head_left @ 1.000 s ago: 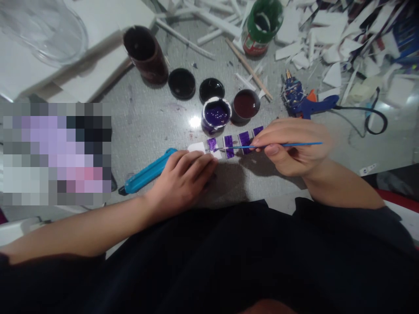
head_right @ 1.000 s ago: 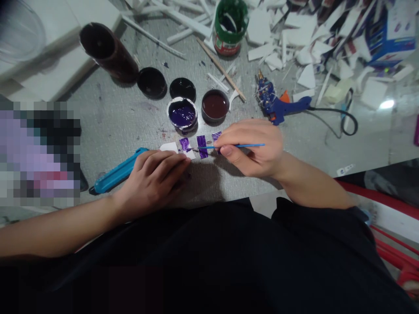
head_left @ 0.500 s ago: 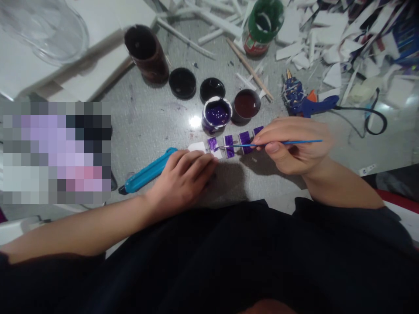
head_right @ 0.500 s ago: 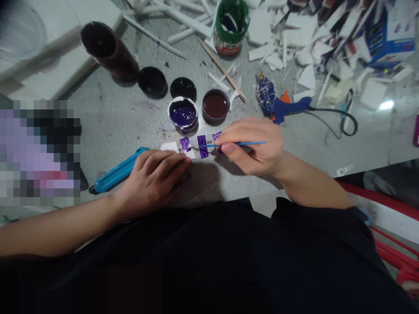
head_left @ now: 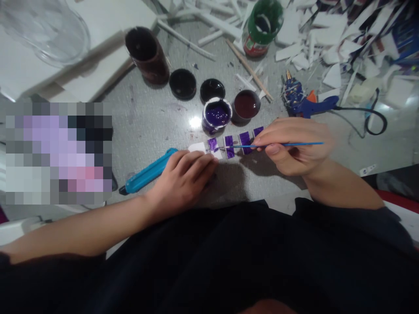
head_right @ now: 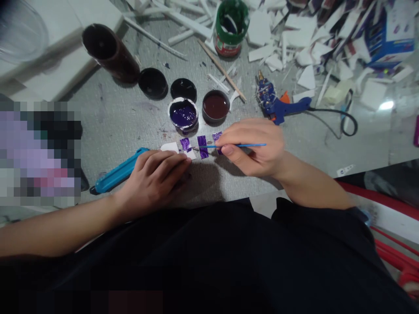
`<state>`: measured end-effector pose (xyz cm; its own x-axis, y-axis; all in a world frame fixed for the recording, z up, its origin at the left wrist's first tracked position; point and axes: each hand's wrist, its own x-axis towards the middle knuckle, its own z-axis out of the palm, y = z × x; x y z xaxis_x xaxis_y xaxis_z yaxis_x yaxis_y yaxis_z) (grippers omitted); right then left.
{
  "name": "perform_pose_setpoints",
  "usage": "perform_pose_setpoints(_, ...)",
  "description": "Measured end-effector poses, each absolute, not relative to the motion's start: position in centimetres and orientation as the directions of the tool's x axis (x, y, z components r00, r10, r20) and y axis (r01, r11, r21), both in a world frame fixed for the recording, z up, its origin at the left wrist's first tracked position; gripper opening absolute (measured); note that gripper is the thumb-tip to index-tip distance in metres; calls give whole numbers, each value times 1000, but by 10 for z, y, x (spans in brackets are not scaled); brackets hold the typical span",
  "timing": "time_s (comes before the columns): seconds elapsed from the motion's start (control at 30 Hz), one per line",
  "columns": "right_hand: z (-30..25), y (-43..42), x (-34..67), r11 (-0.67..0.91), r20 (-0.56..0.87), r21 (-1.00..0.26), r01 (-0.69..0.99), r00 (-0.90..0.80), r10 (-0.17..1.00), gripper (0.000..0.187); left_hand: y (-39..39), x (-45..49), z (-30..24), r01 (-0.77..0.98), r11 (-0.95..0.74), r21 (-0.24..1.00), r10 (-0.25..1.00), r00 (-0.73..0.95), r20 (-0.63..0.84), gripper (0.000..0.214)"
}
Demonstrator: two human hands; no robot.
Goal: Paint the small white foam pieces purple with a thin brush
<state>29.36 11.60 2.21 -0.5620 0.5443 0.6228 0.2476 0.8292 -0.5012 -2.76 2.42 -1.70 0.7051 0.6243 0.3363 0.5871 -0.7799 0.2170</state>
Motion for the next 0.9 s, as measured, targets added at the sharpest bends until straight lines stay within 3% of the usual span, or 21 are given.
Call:
perform_pose_setpoints(0.33,21,115,295,820,635,-524,231,-535,557,8,23,-28,-20,591,-763,260,646,691,325,51)
perform_pose_setpoints(0.73,20,117,292,829,650,-516,215,-532,542,14,29,-25,-9,579,-797,175,598,714,364,39)
perform_pose_setpoints(0.9,21,116,293,824,642,-518,228,-533,551,14,26,-26,-12,589,-781,207,622,706,339,41)
